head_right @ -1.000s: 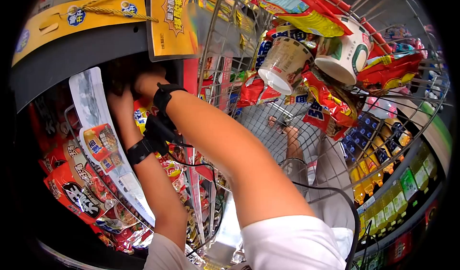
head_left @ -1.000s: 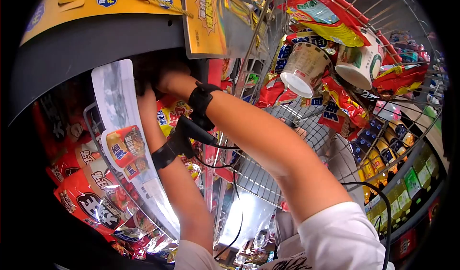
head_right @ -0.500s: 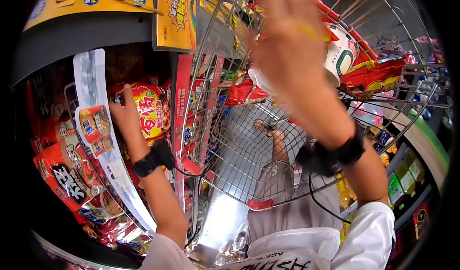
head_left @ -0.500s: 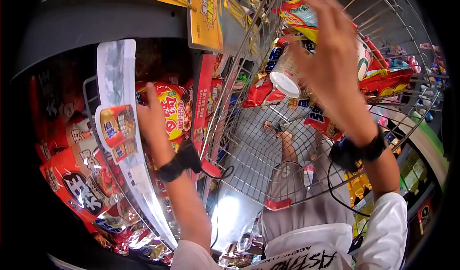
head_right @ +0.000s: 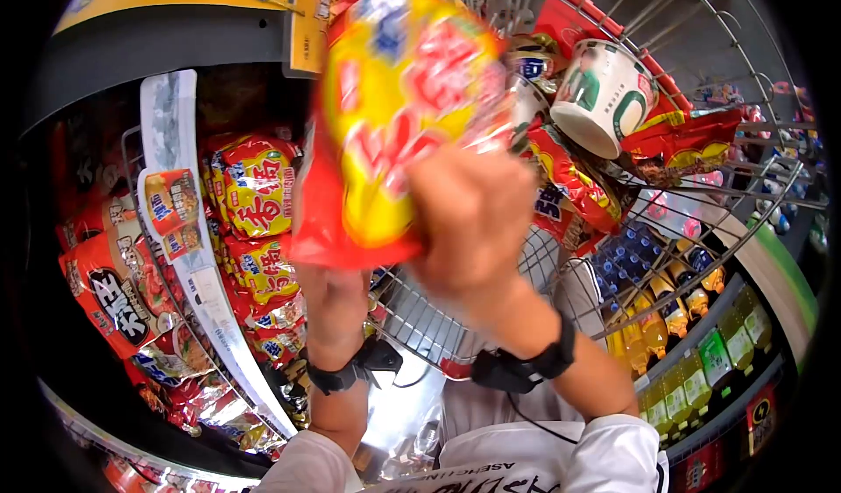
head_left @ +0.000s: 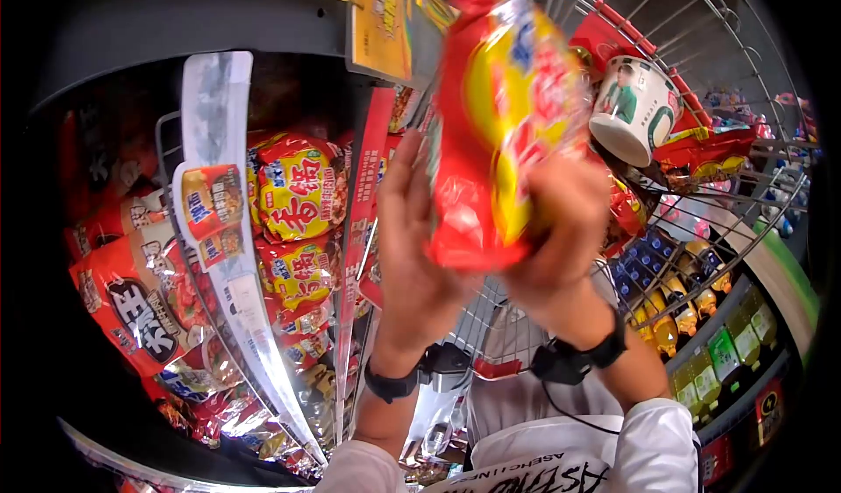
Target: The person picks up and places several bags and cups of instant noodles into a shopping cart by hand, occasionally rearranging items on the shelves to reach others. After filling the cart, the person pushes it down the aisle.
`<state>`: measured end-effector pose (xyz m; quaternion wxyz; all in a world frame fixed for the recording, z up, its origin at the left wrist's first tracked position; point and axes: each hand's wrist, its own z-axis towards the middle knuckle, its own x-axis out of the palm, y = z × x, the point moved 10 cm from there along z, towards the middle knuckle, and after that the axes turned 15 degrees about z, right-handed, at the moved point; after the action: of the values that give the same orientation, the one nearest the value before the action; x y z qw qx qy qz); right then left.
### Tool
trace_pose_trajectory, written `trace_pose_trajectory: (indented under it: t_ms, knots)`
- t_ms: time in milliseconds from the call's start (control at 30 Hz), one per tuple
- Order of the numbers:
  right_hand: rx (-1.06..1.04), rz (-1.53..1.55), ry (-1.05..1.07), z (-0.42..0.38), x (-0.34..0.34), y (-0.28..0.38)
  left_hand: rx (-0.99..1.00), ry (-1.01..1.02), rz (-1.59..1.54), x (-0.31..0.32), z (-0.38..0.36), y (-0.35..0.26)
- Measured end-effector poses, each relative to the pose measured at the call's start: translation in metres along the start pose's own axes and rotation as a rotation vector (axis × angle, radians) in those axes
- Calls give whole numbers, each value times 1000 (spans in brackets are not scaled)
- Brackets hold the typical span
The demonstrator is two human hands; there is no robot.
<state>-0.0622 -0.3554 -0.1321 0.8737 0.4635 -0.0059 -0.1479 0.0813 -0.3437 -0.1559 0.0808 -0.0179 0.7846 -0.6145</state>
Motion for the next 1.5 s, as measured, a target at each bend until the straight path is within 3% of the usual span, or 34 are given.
trace_pose_trajectory:
  t_ms: [67,100,133,200,267,333,400,567,667,733,800,867,933,1000,1067,1100,1133,1167,1233,1300,1400,1500]
  knots:
    - [0,162,-93,-11,23,12,-88,-93,617,-26,-14,-2]
    - [19,180,-34,-9,40,15,91,-189,336,-44,-17,1]
    - [36,196,23,-6,56,18,73,-161,205,-51,-7,2]
    - [14,222,143,-3,92,29,230,-169,245,-66,-4,-16]
    - [-14,284,154,-2,120,34,212,-288,442,-103,-5,-12]
    - [21,359,172,-5,141,30,111,-489,310,-138,0,-13]
    - [57,465,133,-8,150,26,217,-357,411,-137,7,-21]
    - [237,392,331,-22,177,2,113,-471,471,-159,20,12]
    - [190,519,351,-16,197,1,88,-560,475,-171,24,16]
    - [180,467,408,-9,210,5,53,-560,458,-170,28,14]
    - [241,302,440,0,224,-3,217,-533,530,-171,45,2]
    - [236,243,403,10,238,-8,186,-538,541,-182,60,3]
    - [394,150,499,17,261,-32,9,-488,717,-200,87,14]
    - [382,112,511,13,288,-52,-66,-487,841,-212,109,21]
    - [174,6,425,6,315,-62,-14,-486,867,-202,116,4]
    - [480,118,776,-4,327,-69,-56,-511,1044,-213,122,8]
    - [260,99,577,-11,343,-65,-101,-539,1222,-229,126,15]
    - [163,28,495,-9,340,-59,54,-545,1215,-245,129,28]
    - [69,-42,410,1,332,-51,97,-571,1287,-216,115,2]
    - [502,458,804,-16,362,-74,172,-581,1371,-197,105,-17]
    - [621,622,946,-28,366,-69,74,-477,1364,-204,116,2]
    - [700,797,894,-28,343,-69,87,-417,1358,-200,117,8]
